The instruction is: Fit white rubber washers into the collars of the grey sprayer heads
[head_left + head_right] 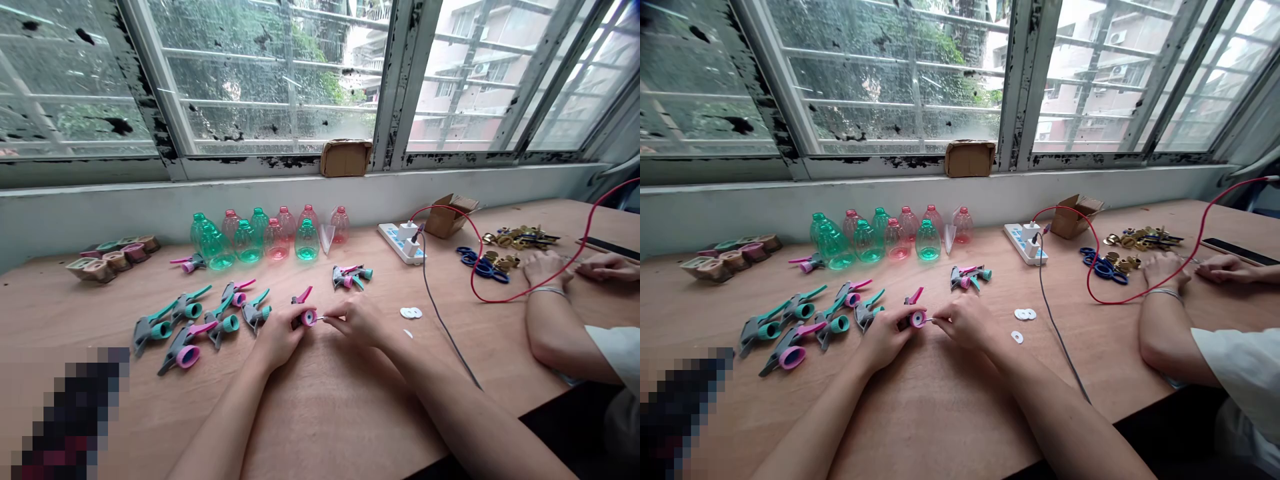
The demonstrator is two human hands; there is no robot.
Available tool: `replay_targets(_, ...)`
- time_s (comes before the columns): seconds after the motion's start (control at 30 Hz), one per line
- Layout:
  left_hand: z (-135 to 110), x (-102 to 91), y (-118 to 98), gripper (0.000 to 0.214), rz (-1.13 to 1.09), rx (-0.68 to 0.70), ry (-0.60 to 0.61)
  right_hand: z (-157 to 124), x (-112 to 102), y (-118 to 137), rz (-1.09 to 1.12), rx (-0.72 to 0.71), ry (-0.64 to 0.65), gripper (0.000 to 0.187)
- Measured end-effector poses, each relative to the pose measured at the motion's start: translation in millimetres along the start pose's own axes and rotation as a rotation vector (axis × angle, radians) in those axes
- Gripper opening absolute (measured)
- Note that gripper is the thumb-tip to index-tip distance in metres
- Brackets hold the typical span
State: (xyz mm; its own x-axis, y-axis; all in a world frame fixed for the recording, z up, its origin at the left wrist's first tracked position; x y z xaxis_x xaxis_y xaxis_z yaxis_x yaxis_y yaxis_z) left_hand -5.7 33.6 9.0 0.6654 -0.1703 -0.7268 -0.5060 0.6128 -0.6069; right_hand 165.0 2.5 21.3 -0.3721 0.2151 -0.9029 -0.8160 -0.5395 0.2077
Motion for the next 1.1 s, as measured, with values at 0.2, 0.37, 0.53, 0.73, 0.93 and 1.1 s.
replay_targets(0.2, -2, -4.0, -1, 0.038, -0.028, -0.02, 0.038, -1, 5, -5, 0.13, -0.055, -0.045, 0.023)
replay_targets(0.37, -3, -4.5, 0, 0.035, -0.046, -0.013, 0.028, -2, 5, -4, 0.143, -0.114, -0.107, 0.023)
replay_targets(0.53, -3, -2.6, 3, 0.035, -0.088, -0.016, 0.02, -2, 2, -1, 0.116, -0.162, -0.14, 0.03)
replay_targets(0.73, -3, -1.3, 2, 0.039, -0.175, -0.051, 0.016, -3, -1, 0, 0.089, -0.209, -0.209, 0.03)
replay_targets(0.93, -2, 1.2, 5, 0.035, -0.134, -0.071, -0.002, -3, -4, 0, 0.073, -0.23, -0.25, 0.025)
replay_targets(1.1, -1, 3.0, 8, 0.038, -0.147, -0.076, -0.033, -4, -6, 1, 0.015, -0.27, -0.301, 0.023)
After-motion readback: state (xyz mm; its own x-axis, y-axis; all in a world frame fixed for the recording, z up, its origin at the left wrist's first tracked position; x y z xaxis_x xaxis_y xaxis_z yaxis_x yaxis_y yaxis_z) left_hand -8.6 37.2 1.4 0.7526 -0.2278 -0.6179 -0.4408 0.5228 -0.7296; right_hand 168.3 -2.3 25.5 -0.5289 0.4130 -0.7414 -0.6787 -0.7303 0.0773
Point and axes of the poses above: each hand's wrist, its own z-axis towards the middle knuckle, its own x-axis out of the palm, y = z × x, the point moved 4 cm from there along z, towards the middle knuckle, and after that the axes turned 2 degrees about y, right-handed, at the moved point
